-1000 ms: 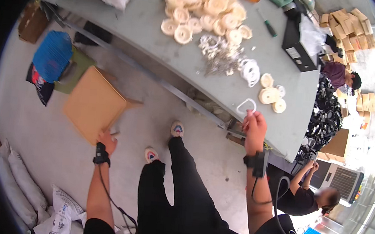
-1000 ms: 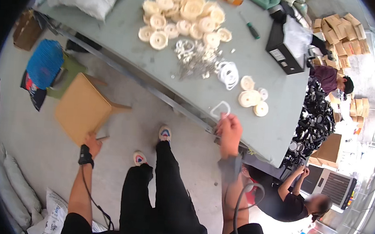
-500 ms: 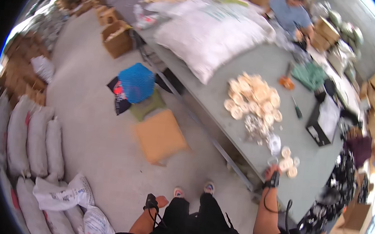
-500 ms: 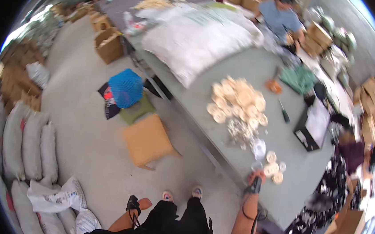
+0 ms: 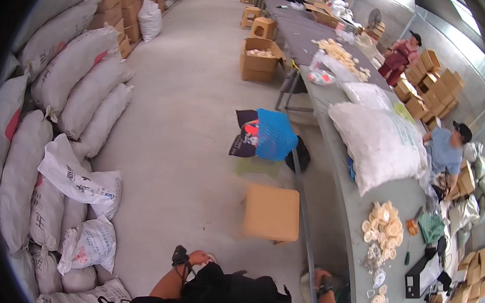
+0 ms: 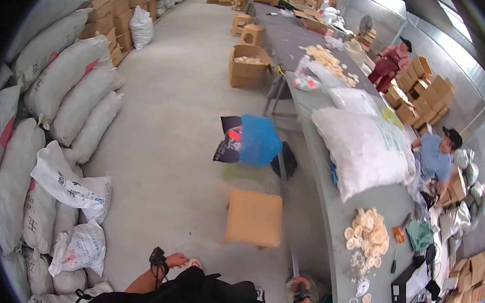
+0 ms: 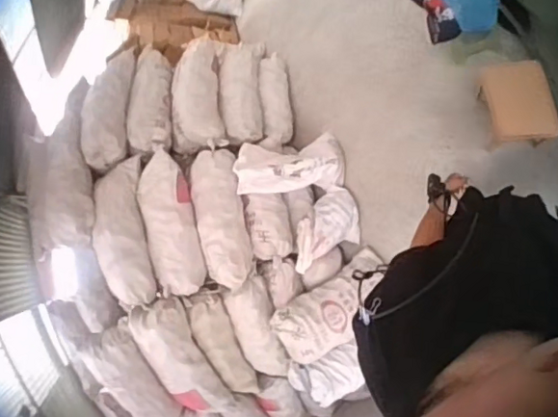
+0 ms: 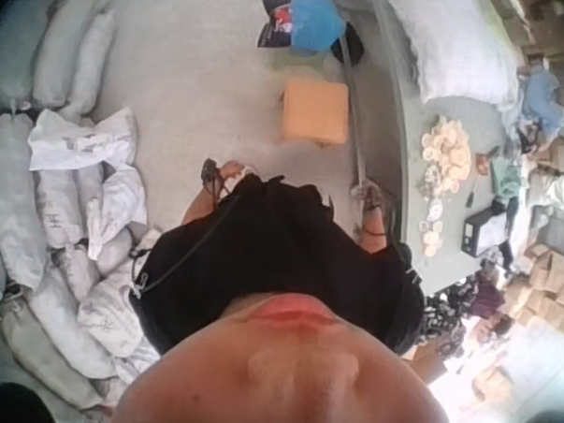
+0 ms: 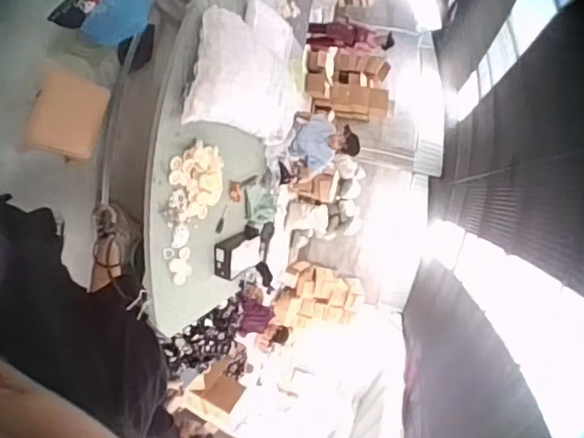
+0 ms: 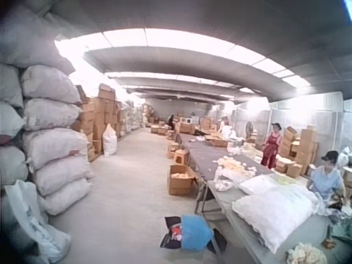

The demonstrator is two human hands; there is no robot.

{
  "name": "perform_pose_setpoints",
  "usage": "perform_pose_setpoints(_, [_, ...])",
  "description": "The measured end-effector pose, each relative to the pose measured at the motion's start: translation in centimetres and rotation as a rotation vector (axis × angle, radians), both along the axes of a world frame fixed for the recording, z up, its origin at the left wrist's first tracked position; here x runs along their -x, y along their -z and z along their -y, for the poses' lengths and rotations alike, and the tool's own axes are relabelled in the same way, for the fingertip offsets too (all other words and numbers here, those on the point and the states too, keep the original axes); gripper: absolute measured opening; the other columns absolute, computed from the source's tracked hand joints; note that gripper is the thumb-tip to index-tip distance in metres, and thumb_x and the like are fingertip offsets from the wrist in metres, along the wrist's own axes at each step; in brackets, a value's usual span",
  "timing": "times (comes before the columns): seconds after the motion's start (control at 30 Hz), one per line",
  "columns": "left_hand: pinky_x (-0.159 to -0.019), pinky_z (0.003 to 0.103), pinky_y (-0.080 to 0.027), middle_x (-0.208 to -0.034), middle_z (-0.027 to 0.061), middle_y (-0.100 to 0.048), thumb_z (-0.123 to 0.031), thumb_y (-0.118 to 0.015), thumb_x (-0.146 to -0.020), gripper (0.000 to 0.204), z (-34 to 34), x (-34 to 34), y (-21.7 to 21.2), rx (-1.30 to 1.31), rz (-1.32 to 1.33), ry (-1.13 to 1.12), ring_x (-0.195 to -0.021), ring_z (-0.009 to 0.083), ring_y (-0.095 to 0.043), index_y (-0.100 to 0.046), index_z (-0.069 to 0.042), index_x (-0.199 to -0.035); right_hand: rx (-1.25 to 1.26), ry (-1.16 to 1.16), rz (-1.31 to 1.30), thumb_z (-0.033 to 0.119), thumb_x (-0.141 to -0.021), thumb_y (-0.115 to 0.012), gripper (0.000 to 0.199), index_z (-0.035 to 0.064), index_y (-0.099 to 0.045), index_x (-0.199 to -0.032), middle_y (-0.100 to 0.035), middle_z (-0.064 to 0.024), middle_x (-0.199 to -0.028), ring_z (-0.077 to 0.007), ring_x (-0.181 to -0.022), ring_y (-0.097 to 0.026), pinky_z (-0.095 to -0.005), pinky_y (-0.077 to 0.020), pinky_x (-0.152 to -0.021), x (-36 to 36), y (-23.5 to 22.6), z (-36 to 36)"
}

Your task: Sorting and inspecting white plastic discs and small metal/plastic components on a work table.

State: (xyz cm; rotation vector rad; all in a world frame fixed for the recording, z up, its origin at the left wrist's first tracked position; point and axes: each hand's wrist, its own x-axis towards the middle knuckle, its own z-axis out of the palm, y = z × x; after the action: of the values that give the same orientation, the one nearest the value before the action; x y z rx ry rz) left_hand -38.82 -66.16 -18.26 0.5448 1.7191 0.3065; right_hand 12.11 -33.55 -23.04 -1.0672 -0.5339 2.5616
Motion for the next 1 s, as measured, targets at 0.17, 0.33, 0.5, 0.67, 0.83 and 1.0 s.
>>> perform_pose_setpoints(0.17, [-0.061, 0.036, -0.047, -0.093, 0.0082, -0.057, -0.053, -0.05, -0.077, 0.056, 11.3, 5.1, -1.2, -0.222, 0.248, -0.187, -0.079, 0.0193, -0.056, -0.057, -0.002, -0.099, -1.162, -1.348, 0.205, 0.027, -0.079, -0.052, 0.037, 0.013, -0.051, -0.113, -0.058, -0.0097, -0.102, -0.0175, -0.084, -0.058, -0.0348, -0.0515, -0.063, 16.6, -0.8, 6.3])
perform_pose_setpoints(0.33, [-0.067, 0.032, -0.048, -0.104, 0.0055, -0.052, -0.044, -0.047, -0.084, 0.047, 13.6, 8.5, -4.3, 0.018, 0.412, -0.7, -0.084, 0.0183, -0.054, -0.049, -0.004, -0.109, -0.354, -1.09, 0.995, 0.024, -0.074, -0.055, 0.039, 0.0044, -0.053, -0.108, -0.054, -0.0138, -0.109, -0.027, -0.092, -0.056, -0.0382, -0.049, -0.07, 29.7, -11.1, 6.6])
perform_pose_setpoints(0.5, [-0.068, 0.032, -0.047, -0.103, 0.0058, -0.052, -0.041, -0.047, -0.084, 0.045, 9.6, 14.8, -4.3, -0.05, 0.43, -0.807, -0.084, 0.0181, -0.054, -0.049, -0.004, -0.109, -0.505, -1.115, 0.938, 0.025, -0.074, -0.055, 0.039, 0.0045, -0.053, -0.108, -0.055, -0.014, -0.108, -0.0265, -0.091, -0.056, -0.0377, -0.0485, -0.071, 40.2, -10.3, 0.8])
perform_pose_setpoints(0.67, [-0.069, 0.031, -0.047, -0.102, 0.0061, -0.053, -0.038, -0.048, -0.084, 0.043, 4.0, 24.9, -5.1, -0.107, 0.41, -0.928, -0.084, 0.0179, -0.054, -0.049, -0.004, -0.109, -0.647, -1.144, 0.834, 0.025, -0.075, -0.056, 0.039, 0.0046, -0.053, -0.108, -0.055, -0.0142, -0.107, -0.0259, -0.09, -0.056, -0.0373, -0.048, -0.071, 53.0, -8.0, -6.7])
perform_pose_setpoints(0.83, [-0.07, 0.031, -0.047, -0.1, 0.0065, -0.054, -0.035, -0.048, -0.084, 0.04, -1.5, 32.8, -7.4, -0.126, 0.436, -1.016, -0.085, 0.0176, -0.054, -0.049, -0.004, -0.109, -0.73, -1.155, 0.778, 0.025, -0.075, -0.056, 0.039, 0.0046, -0.054, -0.108, -0.056, -0.0145, -0.106, -0.0254, -0.09, -0.057, -0.0368, -0.0475, -0.071, 60.0, -8.2, -12.7])
perform_pose_setpoints(1.0, [-0.071, 0.03, -0.047, -0.099, 0.0068, -0.054, -0.033, -0.048, -0.084, 0.038, -9.7, 44.0, -8.8, -0.161, 0.462, -1.03, -0.085, 0.0174, -0.055, -0.049, -0.004, -0.11, -0.812, -1.083, 0.749, 0.026, -0.075, -0.056, 0.039, 0.0047, -0.054, -0.108, -0.057, -0.0147, -0.105, -0.0249, -0.089, -0.057, -0.0363, -0.047, -0.072, 66.6, -8.5, -19.1])
